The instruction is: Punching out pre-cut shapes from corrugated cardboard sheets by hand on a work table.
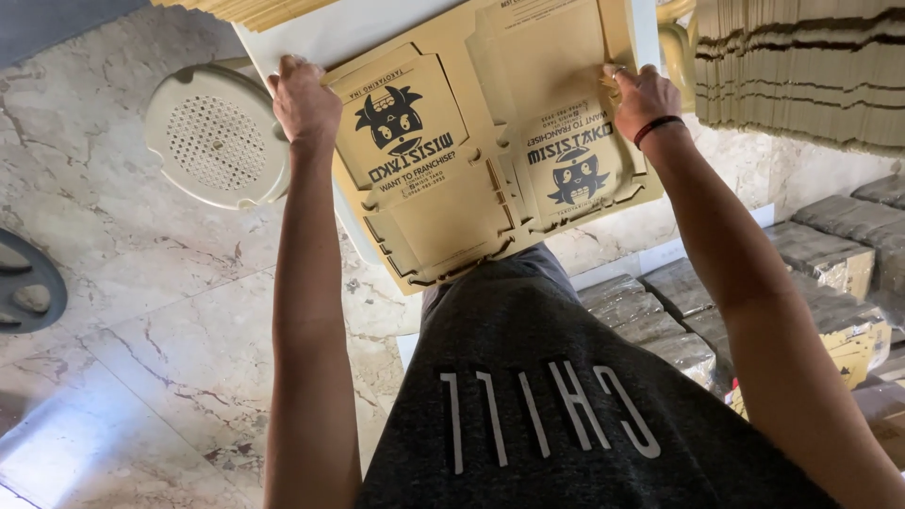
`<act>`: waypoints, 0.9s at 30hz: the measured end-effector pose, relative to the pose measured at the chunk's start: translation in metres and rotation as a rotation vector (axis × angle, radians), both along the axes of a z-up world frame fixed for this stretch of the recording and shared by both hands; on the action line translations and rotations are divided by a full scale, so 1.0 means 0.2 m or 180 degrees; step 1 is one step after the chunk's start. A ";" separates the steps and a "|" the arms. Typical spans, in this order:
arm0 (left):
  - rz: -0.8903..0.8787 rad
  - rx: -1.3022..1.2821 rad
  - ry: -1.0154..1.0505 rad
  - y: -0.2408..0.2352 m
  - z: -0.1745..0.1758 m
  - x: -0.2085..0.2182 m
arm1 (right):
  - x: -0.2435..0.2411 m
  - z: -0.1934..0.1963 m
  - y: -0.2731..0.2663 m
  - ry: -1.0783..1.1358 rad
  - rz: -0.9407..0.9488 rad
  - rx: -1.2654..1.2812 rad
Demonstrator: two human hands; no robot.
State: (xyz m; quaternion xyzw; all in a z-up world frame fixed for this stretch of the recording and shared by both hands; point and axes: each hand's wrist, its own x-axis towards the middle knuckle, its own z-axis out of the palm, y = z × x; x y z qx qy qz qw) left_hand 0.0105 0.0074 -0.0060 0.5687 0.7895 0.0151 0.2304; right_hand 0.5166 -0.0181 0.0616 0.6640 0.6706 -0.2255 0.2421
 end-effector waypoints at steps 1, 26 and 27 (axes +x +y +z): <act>0.0000 -0.0105 -0.0015 0.01 0.02 0.00 | 0.00 -0.02 0.01 -0.0005 -0.0015 0.0046; 0.0011 -0.0058 -0.0095 0.01 0.03 0.01 | -0.12 0.37 0.09 0.0219 0.0135 -0.0288; -0.0007 -0.0061 -0.0104 0.01 0.02 0.02 | -0.12 0.36 0.09 0.0210 0.0116 -0.0289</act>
